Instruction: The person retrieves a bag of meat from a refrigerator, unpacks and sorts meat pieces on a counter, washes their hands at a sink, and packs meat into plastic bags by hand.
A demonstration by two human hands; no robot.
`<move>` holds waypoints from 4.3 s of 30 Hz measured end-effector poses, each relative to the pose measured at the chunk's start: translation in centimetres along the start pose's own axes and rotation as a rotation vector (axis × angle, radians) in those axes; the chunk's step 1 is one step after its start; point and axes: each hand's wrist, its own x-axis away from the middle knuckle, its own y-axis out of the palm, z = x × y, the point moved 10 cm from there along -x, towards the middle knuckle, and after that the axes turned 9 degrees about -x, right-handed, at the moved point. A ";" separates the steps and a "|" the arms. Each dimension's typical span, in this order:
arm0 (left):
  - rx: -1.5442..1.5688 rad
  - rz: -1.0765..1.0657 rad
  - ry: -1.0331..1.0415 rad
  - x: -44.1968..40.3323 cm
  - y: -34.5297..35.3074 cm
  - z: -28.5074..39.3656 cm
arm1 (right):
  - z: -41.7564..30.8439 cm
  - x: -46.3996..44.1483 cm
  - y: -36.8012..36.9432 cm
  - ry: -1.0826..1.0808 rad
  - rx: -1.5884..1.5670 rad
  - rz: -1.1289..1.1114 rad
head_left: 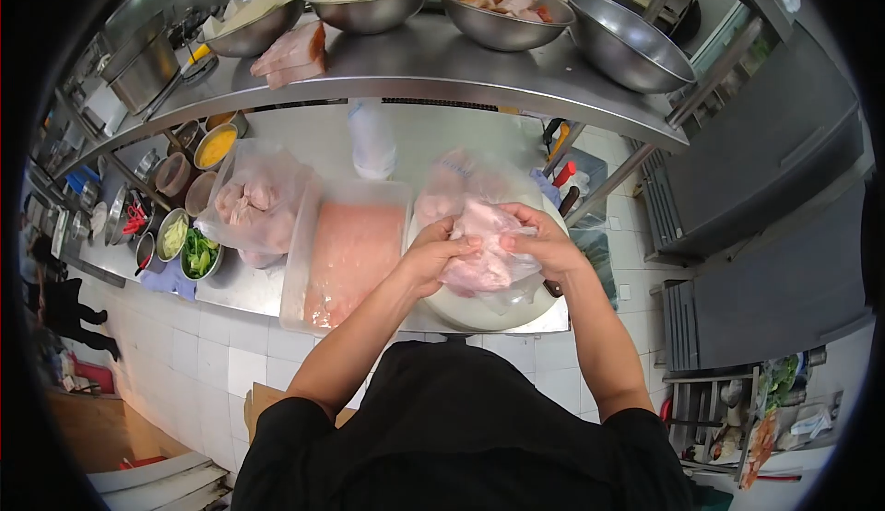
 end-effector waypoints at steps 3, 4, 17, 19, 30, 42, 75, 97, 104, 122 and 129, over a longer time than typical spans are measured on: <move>0.014 0.004 0.061 -0.6 0.6 0.1 | -0.4 0.9 -1.3 -0.038 -0.085 -0.070; 0.017 0.000 0.077 -0.8 0.9 0.0 | -0.2 1.1 -1.3 -0.032 -0.084 -0.086; 0.017 0.118 0.010 -1.3 3.9 -1.6 | 1.7 0.3 -4.6 0.021 -0.007 -0.052; 0.052 0.092 0.007 -1.7 3.4 -1.9 | 1.5 0.4 -4.7 0.051 -0.081 -0.058; -0.251 0.084 0.030 -1.1 1.5 0.2 | -0.7 0.7 -1.5 -0.176 0.207 -0.067; -0.294 -0.137 -0.096 -0.9 -1.8 -0.9 | 0.1 0.1 -1.3 -0.153 0.149 0.023; -0.631 0.302 0.363 -0.1 -5.9 1.6 | 2.0 1.1 -3.7 -0.006 0.572 0.443; -0.454 0.976 0.190 19.7 -29.4 3.1 | 21.1 -9.1 24.3 0.190 1.656 -0.555; -0.471 1.092 0.205 24.6 -31.3 3.2 | 25.4 -11.9 23.7 0.226 1.704 -0.596; -1.390 0.165 0.329 -2.0 6.1 7.9 | 25.0 -10.1 21.9 -0.321 1.134 -0.593; -1.202 -0.108 0.011 -12.1 4.0 3.8 | 14.7 -5.1 16.1 -0.234 0.757 -0.404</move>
